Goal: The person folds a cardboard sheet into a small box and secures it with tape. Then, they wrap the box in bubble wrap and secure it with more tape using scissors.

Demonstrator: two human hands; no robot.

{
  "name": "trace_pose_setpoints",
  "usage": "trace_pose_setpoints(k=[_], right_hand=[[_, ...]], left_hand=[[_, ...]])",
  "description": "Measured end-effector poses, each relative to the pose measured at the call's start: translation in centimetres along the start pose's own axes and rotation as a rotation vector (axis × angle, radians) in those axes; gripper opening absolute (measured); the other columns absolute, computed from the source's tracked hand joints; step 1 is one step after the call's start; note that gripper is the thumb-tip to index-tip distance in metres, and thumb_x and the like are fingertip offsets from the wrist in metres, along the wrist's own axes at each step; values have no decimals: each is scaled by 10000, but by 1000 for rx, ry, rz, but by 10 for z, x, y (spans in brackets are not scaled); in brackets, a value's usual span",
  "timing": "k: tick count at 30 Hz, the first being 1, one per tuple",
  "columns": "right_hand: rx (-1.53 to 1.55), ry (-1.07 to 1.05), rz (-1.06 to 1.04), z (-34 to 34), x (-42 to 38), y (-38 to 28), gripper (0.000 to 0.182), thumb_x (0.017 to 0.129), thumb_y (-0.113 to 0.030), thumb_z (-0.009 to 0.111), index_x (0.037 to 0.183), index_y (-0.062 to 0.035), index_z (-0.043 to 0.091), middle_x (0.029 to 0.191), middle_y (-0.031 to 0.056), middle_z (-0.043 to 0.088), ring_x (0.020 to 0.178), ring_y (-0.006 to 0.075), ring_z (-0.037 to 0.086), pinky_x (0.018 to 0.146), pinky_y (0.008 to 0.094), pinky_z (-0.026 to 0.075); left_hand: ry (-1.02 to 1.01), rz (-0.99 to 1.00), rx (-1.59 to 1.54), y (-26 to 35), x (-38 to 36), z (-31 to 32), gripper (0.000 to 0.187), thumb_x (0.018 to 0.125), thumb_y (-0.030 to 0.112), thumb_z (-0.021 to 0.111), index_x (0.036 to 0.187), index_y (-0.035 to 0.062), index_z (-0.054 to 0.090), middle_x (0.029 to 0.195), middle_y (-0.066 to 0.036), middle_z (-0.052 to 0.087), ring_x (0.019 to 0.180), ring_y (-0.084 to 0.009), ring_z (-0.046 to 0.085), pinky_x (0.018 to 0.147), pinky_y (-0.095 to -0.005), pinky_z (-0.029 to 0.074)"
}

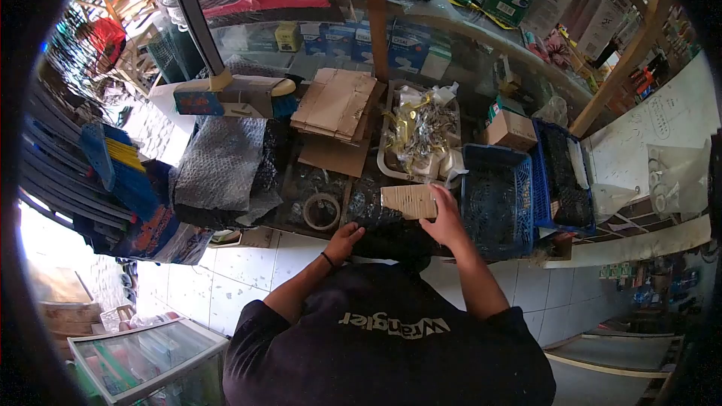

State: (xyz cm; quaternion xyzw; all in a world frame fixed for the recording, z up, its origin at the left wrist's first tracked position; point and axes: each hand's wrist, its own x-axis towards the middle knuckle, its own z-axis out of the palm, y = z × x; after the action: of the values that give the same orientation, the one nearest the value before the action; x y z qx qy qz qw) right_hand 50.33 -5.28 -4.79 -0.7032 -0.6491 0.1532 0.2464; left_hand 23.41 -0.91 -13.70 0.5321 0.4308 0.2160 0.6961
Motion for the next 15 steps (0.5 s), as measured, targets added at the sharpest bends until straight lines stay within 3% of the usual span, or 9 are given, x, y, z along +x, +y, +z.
trace_pose_setpoints(k=[1,3,5,7,11,15], right_hand=[[-49,-73,-4,-2,7,-2,788,640,-125,731,1330,-92,351,1357,141,316,1230,355,359,961,444,386],[-154,-183,2,-4,16,-3,843,613,-116,735,1353,-121,332,1377,115,282,1245,350,337,967,449,385],[-271,-256,22,-3,24,-3,885,593,-115,742,1369,-148,319,1383,90,261,1261,339,314,967,451,388],[-282,-300,58,-8,30,-7,904,573,-116,754,1366,-143,323,1352,96,293,1239,334,344,957,438,402],[-167,-297,145,-18,29,-14,913,511,-100,761,1332,-129,362,1274,103,352,1155,328,436,922,405,429],[-208,-167,91,-46,19,-33,824,531,-77,767,1268,-91,400,1222,123,376,1118,343,453,901,396,447]], left_hand=[[-16,29,-12,-6,5,-1,313,884,309,571,985,13,548,892,-7,537,844,-126,493,758,-266,406],[10,117,92,-20,6,3,301,928,260,466,1084,15,542,1109,-122,510,1056,-231,471,912,-319,369],[5,76,102,-28,10,2,375,930,259,454,1200,0,483,1253,-160,477,1182,-254,438,997,-321,330],[-44,-102,21,-23,15,0,577,891,305,534,1331,-32,371,1323,-122,440,1222,-196,394,1012,-271,290],[-51,-13,110,-45,24,-5,512,908,298,481,1296,-29,418,1363,-160,396,1275,-231,350,1039,-294,269],[-127,-17,164,-51,33,-14,486,921,297,438,1287,-22,433,1412,-192,323,1327,-267,278,1066,-322,237]])
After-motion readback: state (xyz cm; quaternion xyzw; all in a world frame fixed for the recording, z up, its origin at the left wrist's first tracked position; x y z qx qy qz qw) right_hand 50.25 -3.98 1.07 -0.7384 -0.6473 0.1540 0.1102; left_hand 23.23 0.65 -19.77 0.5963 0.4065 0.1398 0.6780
